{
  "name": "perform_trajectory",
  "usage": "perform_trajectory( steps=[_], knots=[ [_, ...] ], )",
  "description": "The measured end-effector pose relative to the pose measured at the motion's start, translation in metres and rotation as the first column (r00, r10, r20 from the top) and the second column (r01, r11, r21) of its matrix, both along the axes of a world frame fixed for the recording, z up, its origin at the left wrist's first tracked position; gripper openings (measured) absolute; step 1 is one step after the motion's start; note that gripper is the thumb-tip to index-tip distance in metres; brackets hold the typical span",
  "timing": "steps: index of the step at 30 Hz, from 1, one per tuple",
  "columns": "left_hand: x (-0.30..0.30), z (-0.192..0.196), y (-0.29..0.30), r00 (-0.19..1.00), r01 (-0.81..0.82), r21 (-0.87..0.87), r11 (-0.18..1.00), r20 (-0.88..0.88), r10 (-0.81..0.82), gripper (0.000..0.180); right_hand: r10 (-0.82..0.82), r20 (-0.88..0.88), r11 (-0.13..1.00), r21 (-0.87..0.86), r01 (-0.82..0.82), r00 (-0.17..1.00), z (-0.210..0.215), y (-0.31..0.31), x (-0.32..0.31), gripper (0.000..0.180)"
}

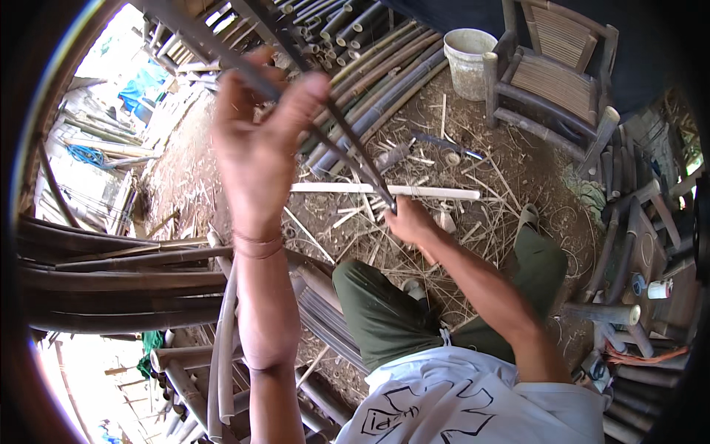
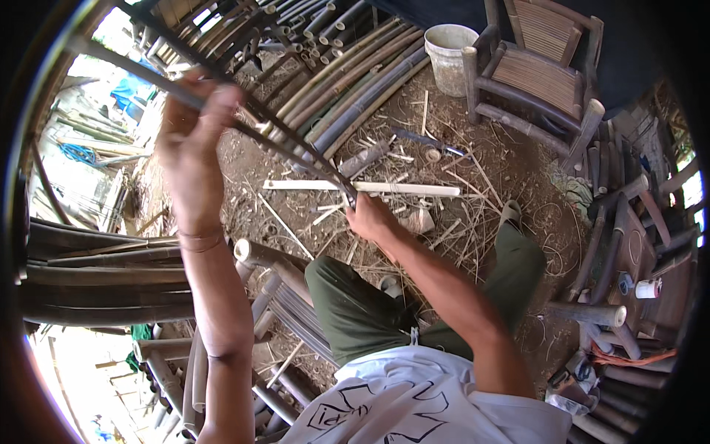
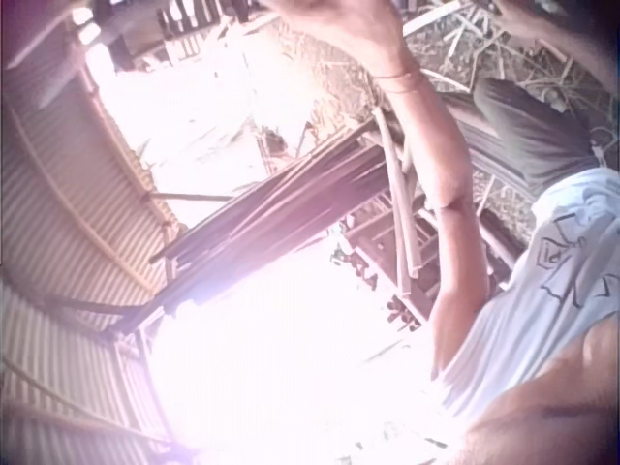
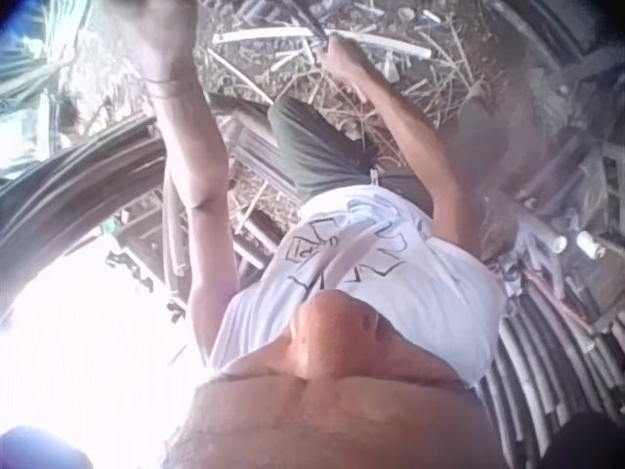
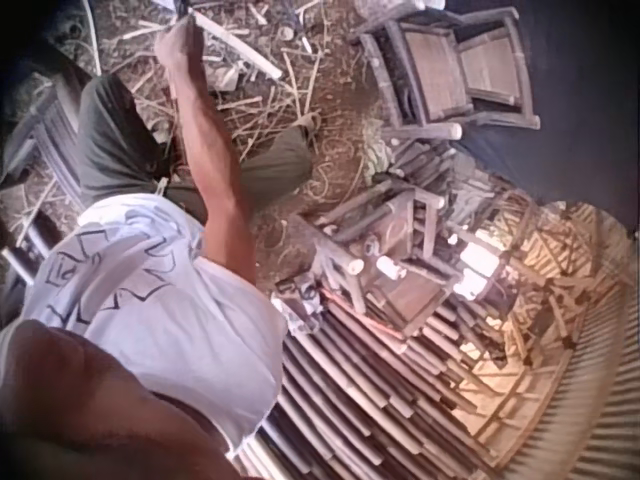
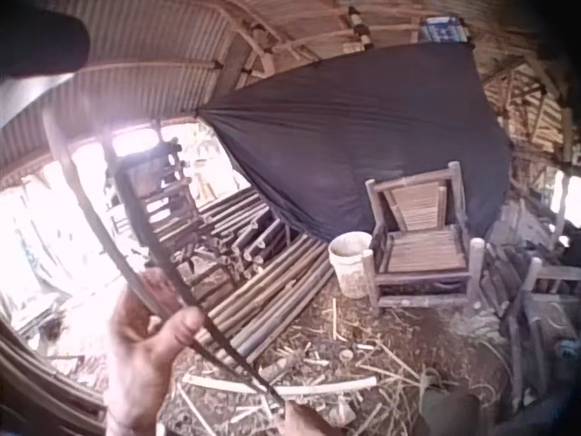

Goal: The person strips thin layers from a bamboo pole using a large knife while sitting in a bamboo furniture workshop.

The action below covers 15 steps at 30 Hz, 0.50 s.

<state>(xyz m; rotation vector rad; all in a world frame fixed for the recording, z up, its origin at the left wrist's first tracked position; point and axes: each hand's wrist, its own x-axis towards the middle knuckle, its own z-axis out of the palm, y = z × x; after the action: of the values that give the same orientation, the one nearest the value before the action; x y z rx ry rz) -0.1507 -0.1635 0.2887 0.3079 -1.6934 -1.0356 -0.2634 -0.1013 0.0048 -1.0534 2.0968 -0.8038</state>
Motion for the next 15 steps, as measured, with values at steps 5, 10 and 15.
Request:
perform_trajectory(
  steps=[5,10,15],
  knots=[
    [-0.021,-0.090,-0.017,0.984,-0.041,0.011,0.999,0.173,0.039,0.013,0.152,-0.097,0.976,0.173,-0.134,0.984,0.129,0.030,-0.004,0.036],
    [-0.074,-0.118,-0.016,0.996,-0.015,0.069,0.997,0.090,0.009,0.020,0.128,-0.155,0.971,0.223,-0.092,0.980,0.098,0.046,-0.042,0.034],
    [-0.108,-0.158,-0.013,1.000,0.025,0.275,0.961,-0.010,-0.023,0.019,0.084,-0.193,0.979,0.196,-0.045,0.978,0.042,0.042,-0.066,0.024]
  ],
)
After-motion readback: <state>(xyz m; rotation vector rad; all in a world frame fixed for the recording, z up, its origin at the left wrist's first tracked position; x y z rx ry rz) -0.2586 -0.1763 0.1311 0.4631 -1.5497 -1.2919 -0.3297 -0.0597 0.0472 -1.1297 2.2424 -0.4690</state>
